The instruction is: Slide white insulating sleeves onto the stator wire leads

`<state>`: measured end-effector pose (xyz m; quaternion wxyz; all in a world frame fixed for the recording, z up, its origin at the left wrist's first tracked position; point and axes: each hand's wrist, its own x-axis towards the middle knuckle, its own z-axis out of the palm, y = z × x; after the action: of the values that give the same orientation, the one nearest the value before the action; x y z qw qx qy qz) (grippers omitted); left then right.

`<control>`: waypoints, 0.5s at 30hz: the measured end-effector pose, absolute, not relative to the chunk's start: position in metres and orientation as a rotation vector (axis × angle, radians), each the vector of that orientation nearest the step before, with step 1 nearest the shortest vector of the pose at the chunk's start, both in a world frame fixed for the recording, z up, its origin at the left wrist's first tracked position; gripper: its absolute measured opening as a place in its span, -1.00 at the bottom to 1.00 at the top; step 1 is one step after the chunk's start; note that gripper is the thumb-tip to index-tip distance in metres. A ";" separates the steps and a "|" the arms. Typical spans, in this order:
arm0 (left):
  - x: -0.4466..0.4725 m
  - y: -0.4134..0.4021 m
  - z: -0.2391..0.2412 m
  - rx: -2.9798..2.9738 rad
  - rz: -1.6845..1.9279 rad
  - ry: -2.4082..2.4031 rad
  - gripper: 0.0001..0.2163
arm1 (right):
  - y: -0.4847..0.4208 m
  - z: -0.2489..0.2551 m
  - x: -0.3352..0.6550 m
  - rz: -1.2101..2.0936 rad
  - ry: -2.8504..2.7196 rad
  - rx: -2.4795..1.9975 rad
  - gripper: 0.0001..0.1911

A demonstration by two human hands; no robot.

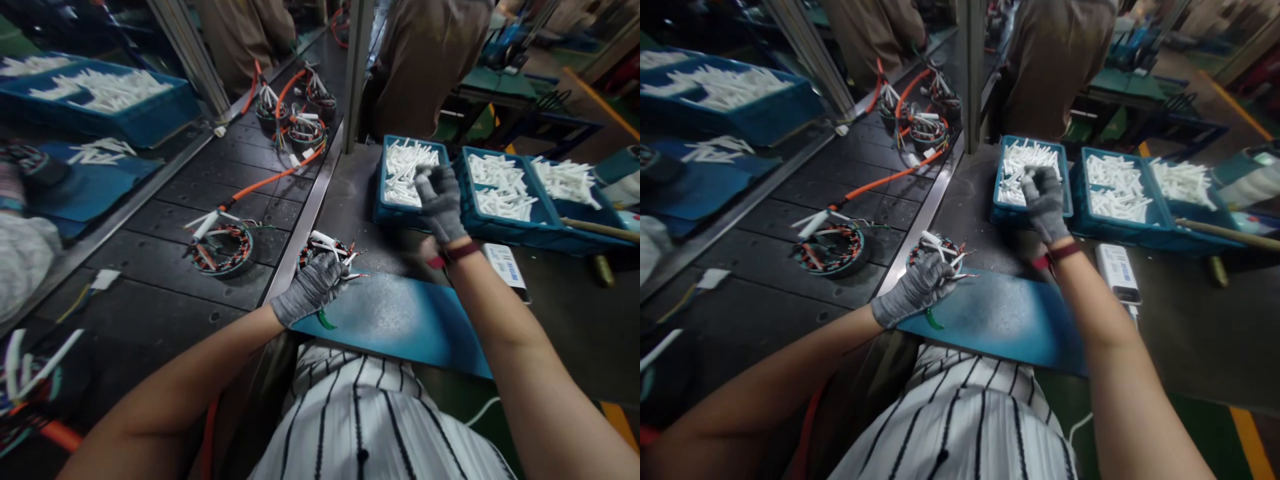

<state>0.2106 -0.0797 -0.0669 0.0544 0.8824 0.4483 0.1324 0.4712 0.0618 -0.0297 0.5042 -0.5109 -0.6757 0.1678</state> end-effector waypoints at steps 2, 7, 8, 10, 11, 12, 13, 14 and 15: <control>0.211 -0.079 -0.067 2.652 0.419 1.347 -0.89 | 0.007 -0.035 0.472 0.587 -1.834 -1.086 -0.83; 0.207 -0.079 -0.071 2.554 0.543 1.328 -0.89 | -0.077 -0.069 0.471 0.622 -2.132 -1.107 -0.80; 0.207 -0.079 -0.071 2.527 0.555 1.328 -0.89 | -0.080 -0.074 0.468 0.600 -2.133 -1.116 -0.79; 0.206 -0.078 -0.071 2.477 0.555 1.326 -0.90 | -0.079 -0.077 0.463 0.579 -2.176 -1.107 -0.74; 0.206 -0.078 -0.071 2.458 0.550 1.328 -0.91 | -0.076 -0.077 0.459 0.582 -2.218 -1.080 -0.72; 0.207 -0.078 -0.071 2.446 0.547 1.332 -0.91 | -0.074 -0.076 0.456 0.595 -2.262 -1.045 -0.69; 0.207 -0.077 -0.071 2.439 0.542 1.339 -0.91 | -0.072 -0.076 0.453 0.612 -2.294 -1.015 -0.67; 0.208 -0.076 -0.071 2.438 0.536 1.348 -0.90 | -0.070 -0.076 0.451 0.637 -2.317 -0.999 -0.66; 0.209 -0.076 -0.071 2.443 0.527 1.356 -0.90 | -0.069 -0.077 0.449 0.658 -2.321 -0.999 -0.65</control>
<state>0.2091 -0.0757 -0.0714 0.1484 0.8497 0.4715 0.1833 0.4490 -0.0690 -0.0769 0.2621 -0.3693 -0.8578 0.2431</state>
